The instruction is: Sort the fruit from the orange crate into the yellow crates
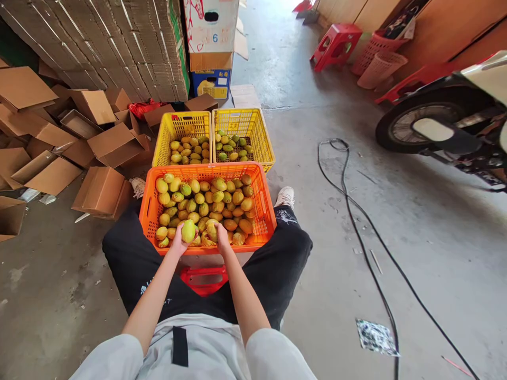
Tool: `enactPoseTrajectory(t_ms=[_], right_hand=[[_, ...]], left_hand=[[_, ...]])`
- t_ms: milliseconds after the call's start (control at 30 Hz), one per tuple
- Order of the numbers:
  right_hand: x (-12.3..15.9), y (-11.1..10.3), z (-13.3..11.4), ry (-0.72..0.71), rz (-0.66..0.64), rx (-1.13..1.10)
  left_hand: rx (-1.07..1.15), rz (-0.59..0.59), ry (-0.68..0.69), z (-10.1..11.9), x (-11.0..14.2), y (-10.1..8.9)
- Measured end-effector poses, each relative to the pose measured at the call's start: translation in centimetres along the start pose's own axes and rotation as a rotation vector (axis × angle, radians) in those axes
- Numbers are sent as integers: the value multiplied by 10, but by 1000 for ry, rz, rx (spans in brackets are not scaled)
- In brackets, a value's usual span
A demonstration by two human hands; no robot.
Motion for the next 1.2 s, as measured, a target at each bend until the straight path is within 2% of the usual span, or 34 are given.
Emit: enactPoseTrajectory(t_ms=[200,333,467,567,700,900,1067,1133,1200], right_hand=[[4,7,0,19,-80,-20],[4,4,-4,-35,-52,-24],[7,2,-11,-111,-38,-45],[9,2,-11,-115,-45,-106],[10,2,-9,-84,-50,-145],[7,1,-4,3,-38,-103],[9,-3,-1,90,-4,-79],[8,-1,-7,117,-20,-65],[1,4,-28,103,-45,-45]], left_hand=[[-2,-36,-38,-2,1,3],[-40,-37,-30,-1,1,3],[-110,-36,36,3,0,1],[-126,-56,59,2,-2,2],[-125,-54,61,0,-6,1],[-238,25,54,-3,-9,-2],[-276,-16,-27,-9,-6,4],[-235,-12,-52,-9,-5,3],[-158,-11,-85,-8,-6,2]])
Point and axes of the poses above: each hand's wrist, its own x-axis away from the middle knuckle, its own y-axis out of the palm, z = x × y, the point moved 9 cm from there along -x, towards the middle knuckle, and after that the axes turned 4 degrees about -y, right-handed, at the moved point
